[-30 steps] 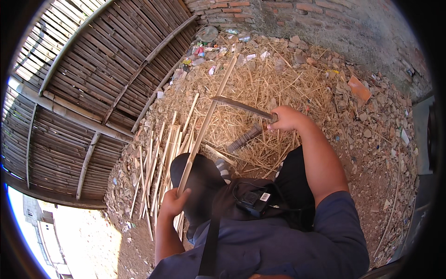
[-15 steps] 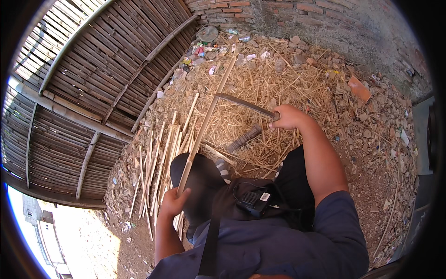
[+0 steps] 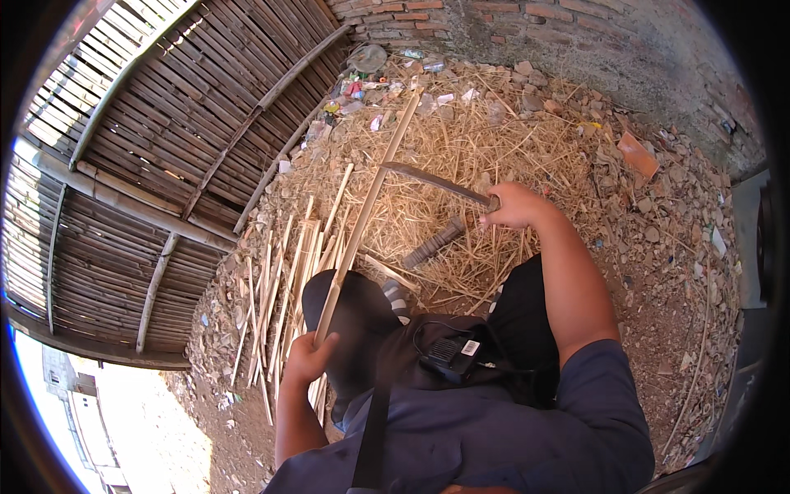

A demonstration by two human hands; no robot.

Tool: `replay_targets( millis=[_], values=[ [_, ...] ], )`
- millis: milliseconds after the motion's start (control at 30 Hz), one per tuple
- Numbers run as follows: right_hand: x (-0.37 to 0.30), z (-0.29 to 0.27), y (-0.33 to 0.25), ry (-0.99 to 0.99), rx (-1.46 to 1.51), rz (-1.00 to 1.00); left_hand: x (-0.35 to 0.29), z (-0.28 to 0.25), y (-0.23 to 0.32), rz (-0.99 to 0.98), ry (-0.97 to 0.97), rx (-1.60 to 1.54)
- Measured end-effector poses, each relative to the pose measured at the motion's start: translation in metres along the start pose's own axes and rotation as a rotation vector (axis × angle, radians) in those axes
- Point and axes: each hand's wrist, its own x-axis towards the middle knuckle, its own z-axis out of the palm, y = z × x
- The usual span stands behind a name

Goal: The person sits on the ground and uses a curved blade to shave thin strips from a long bamboo stick. They hold the stick with their left hand and repeatedly scrape the blade along its length to remove the outer layer.

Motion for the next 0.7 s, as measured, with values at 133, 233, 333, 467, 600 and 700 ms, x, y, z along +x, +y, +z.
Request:
replay_targets(
  millis=[133, 233, 333, 467, 600, 700],
  values=[
    [0.006, 0.007, 0.007, 0.018, -0.028, -0.022, 0.004, 0.001, -0.008, 0.009, -0.014, -0.027],
    [0.008, 0.016, -0.003, -0.064, -0.055, -0.075, 0.004, 0.001, -0.009, 0.021, -0.011, -0.023],
    [0.008, 0.022, -0.014, -0.148, -0.072, -0.118, 0.003, -0.001, -0.005, 0.010, -0.002, 0.011],
    [0.006, 0.017, -0.015, -0.130, -0.071, -0.157, 0.005, 0.001, -0.015, 0.016, 0.014, -0.016],
    [0.005, 0.010, 0.001, -0.049, 0.018, -0.091, 0.005, -0.001, -0.011, 0.000, -0.006, 0.004],
    [0.008, 0.008, 0.004, -0.045, -0.026, -0.045, 0.006, -0.002, -0.008, 0.015, -0.020, 0.010]
  ],
)
